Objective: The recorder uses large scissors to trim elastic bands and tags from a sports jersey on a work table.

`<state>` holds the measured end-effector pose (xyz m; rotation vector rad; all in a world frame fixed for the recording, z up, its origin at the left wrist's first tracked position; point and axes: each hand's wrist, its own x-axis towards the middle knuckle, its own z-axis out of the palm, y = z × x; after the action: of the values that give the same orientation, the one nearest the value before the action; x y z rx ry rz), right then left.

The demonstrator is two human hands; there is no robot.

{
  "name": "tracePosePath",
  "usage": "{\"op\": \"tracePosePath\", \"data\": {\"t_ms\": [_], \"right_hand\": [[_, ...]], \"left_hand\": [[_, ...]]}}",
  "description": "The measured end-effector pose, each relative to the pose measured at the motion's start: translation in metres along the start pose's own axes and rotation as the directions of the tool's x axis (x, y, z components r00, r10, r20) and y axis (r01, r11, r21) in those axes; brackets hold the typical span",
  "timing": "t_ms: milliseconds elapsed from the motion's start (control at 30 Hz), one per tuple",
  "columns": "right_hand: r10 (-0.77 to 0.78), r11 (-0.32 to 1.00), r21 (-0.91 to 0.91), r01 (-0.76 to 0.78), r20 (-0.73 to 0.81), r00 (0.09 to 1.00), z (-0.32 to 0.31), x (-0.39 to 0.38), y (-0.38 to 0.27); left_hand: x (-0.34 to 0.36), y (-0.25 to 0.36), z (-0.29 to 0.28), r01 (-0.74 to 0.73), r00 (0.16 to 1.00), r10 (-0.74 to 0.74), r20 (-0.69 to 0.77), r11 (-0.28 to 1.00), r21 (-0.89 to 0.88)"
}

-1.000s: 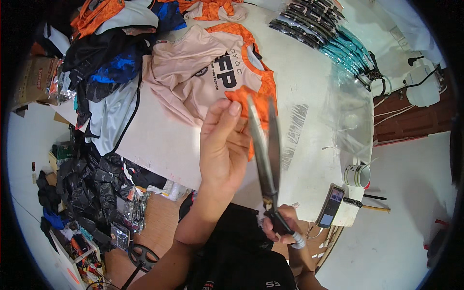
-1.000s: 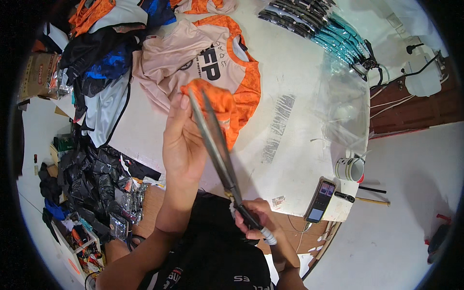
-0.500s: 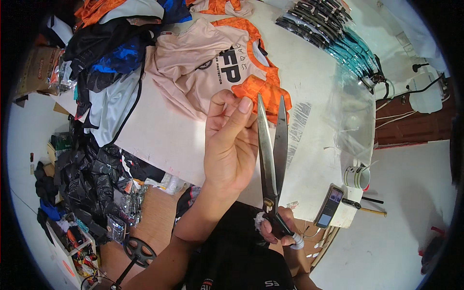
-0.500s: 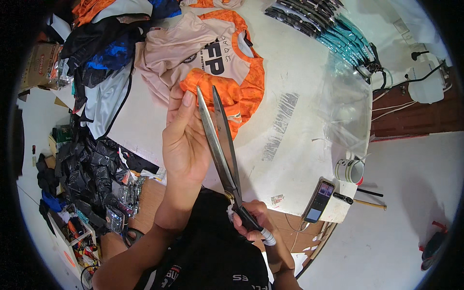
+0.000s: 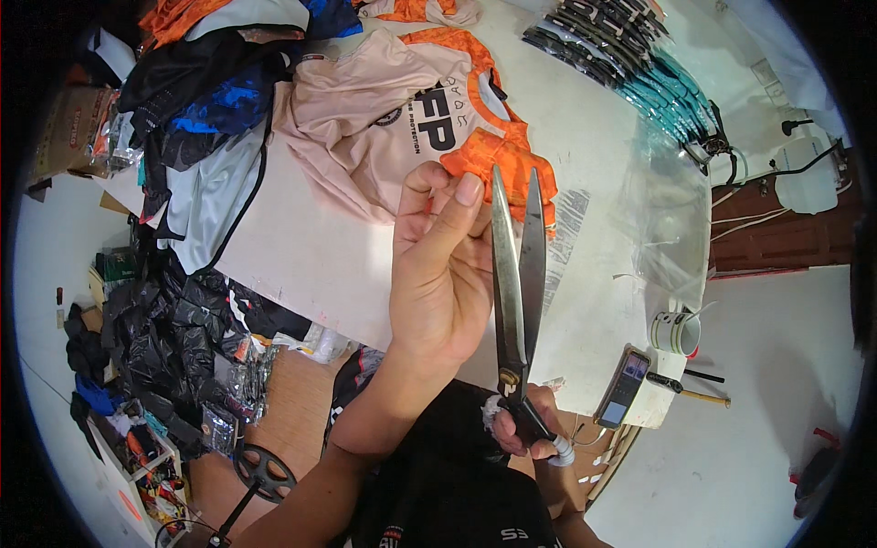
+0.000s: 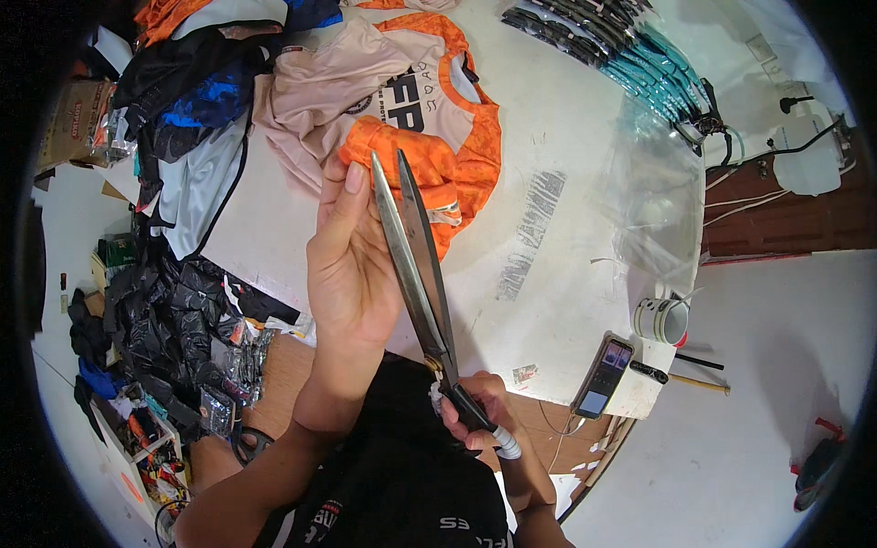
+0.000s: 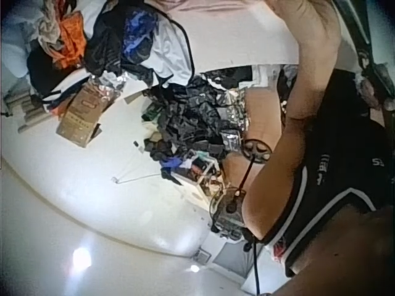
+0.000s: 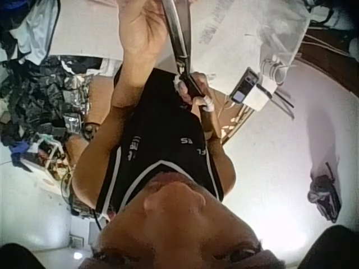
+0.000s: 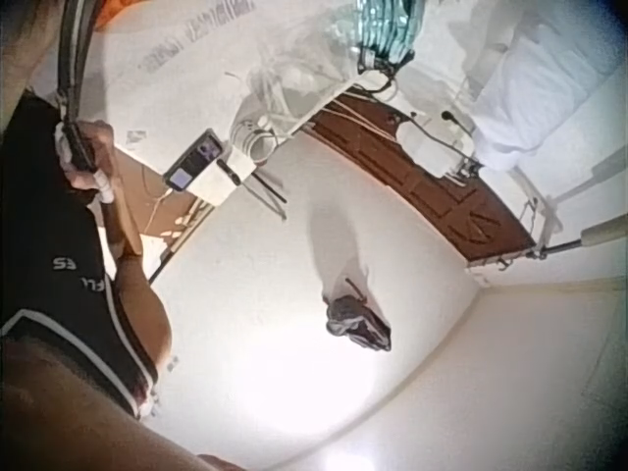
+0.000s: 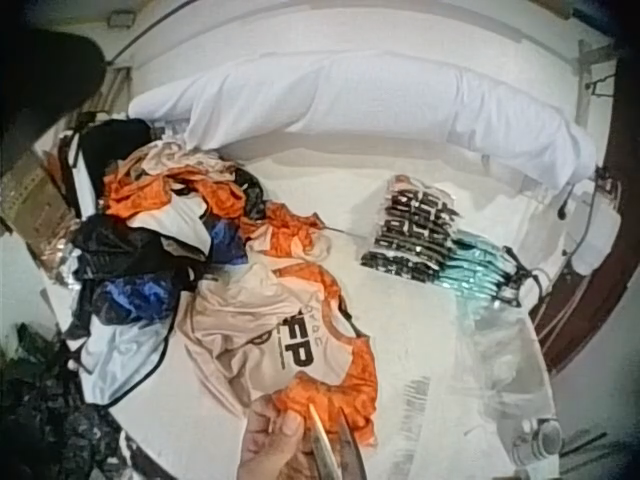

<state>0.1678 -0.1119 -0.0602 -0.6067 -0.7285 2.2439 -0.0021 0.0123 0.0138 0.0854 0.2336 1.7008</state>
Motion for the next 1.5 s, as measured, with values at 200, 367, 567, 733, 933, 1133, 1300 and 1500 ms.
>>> {"op": "tracePosePath", "data": {"t_ms": [200,367,567,733,933,1133,1300,1500], "right_hand": [[-0.036,0.998,-0.049,0.035,-0.014,0.999,0.001,0.001,0.0],[-0.055,0.998,-0.041,0.054,-0.037,0.998,0.001,0.001,0.004],[-0.049,0.998,-0.028,0.049,-0.013,0.999,-0.002,0.002,0.003],[-0.062,0.997,-0.044,0.063,0.006,0.998,-0.004,0.003,0.003],[-0.175,0.984,0.019,0.175,0.027,0.984,-0.008,0.004,0.012],[-0.195,0.978,-0.08,0.195,0.005,0.981,-0.007,0.004,0.009],[-0.069,0.974,-0.221,0.054,-0.06,0.996,-0.008,0.0,0.005],[-0.148,0.989,-0.037,0.144,-0.179,0.973,0.004,-0.002,0.007]], "left_hand": [[0.0,0.0,-0.001,-0.001,1.0,0.001,0.014,1.0,-0.018],[-0.001,-0.001,0.001,-0.004,1.0,0.004,-0.017,1.0,-0.015],[0.001,-0.004,-0.017,-0.007,0.978,0.016,0.21,0.999,-0.046],[0.002,-0.004,-0.019,-0.014,0.971,0.028,0.238,0.998,-0.061],[0.001,-0.005,-0.017,-0.015,0.971,0.035,0.235,0.996,-0.087],[-0.002,-0.004,-0.004,-0.028,0.992,0.031,0.125,0.999,-0.028],[-0.002,-0.005,-0.004,-0.035,0.999,0.035,0.017,0.999,0.004],[0.005,-0.007,-0.022,-0.095,0.962,0.113,0.248,0.992,-0.082]]}}
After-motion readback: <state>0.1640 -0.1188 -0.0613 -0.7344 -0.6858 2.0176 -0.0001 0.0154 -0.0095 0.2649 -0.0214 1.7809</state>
